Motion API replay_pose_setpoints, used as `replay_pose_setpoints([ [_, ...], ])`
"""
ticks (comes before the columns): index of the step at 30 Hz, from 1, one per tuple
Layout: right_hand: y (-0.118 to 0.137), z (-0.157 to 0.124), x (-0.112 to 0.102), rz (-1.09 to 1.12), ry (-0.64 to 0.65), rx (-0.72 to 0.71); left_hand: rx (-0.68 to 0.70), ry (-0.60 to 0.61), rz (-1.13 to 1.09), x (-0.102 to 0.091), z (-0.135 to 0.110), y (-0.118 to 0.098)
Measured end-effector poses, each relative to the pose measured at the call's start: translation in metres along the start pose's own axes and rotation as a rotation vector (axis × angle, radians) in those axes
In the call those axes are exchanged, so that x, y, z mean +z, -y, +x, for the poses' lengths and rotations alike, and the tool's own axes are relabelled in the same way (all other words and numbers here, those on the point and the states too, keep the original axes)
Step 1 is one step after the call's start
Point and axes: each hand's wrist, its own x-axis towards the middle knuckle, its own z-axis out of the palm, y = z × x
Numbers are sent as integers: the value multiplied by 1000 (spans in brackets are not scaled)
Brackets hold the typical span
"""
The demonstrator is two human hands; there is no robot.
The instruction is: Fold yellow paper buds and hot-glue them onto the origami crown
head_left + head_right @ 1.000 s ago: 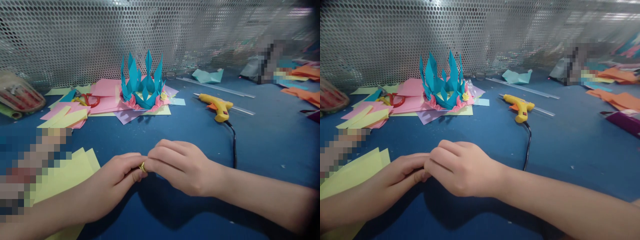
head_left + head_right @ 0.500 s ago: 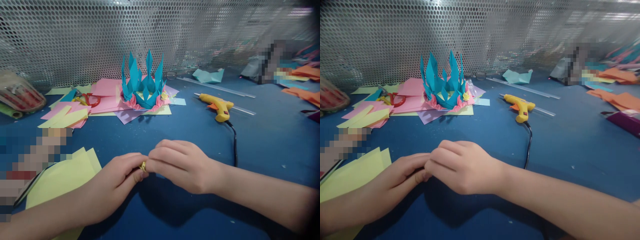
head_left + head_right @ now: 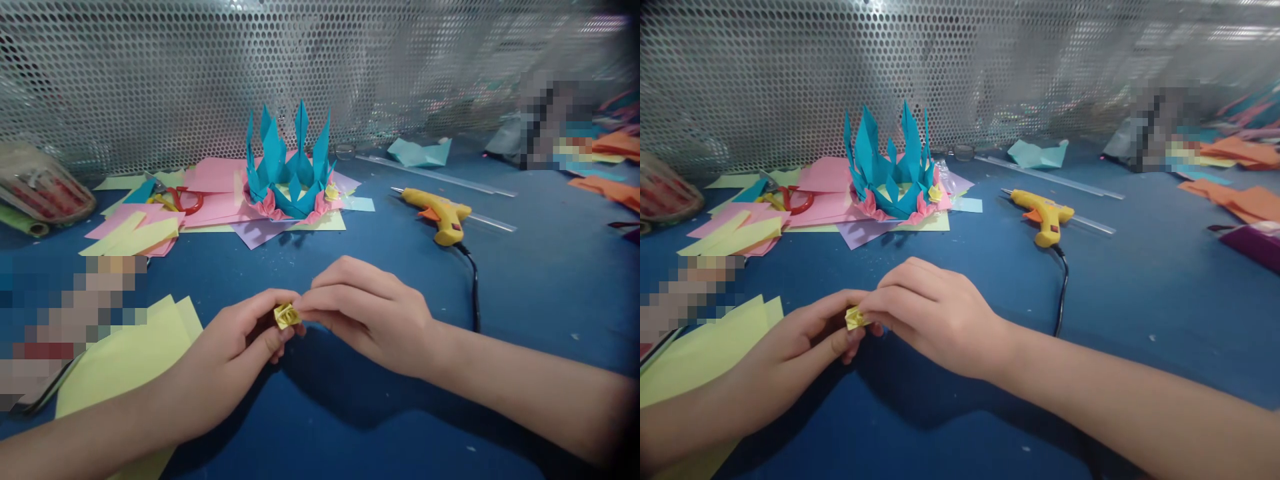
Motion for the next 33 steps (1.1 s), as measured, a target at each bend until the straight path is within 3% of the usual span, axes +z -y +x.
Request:
replay_pose_setpoints([
  [9, 0, 0, 0, -15, -11, 32, -70, -43, -166, 2, 2, 0],
  [13, -7, 4, -8, -220, 7, 107, -76, -67, -235, 4, 2, 2],
  [15, -15, 10, -19, -472, 62, 248, -77, -81, -235, 3, 3, 3],
  [17, -26, 16, -34, -758, 171, 617, -75, -90, -206, 2, 4, 4],
  [19, -39, 20, -52, -945, 370, 1044, -51, -109, -171, 0, 3, 4],
  [20, -47, 19, -61, -971, 411, 1131, -33, -122, -161, 0, 3, 4],
  [23, -72, 11, -84, -1006, 499, 1336, 9, -153, -172, -1, 2, 3],
  [27, -102, -4, -105, -1017, 581, 1501, 18, -169, -253, -2, 4, 4],
  [30, -116, -10, -117, -920, 601, 1563, -3, -195, -320, -2, 6, 5],
  [33, -123, -16, -127, -719, 565, 1535, -73, -218, -392, -3, 8, 5],
])
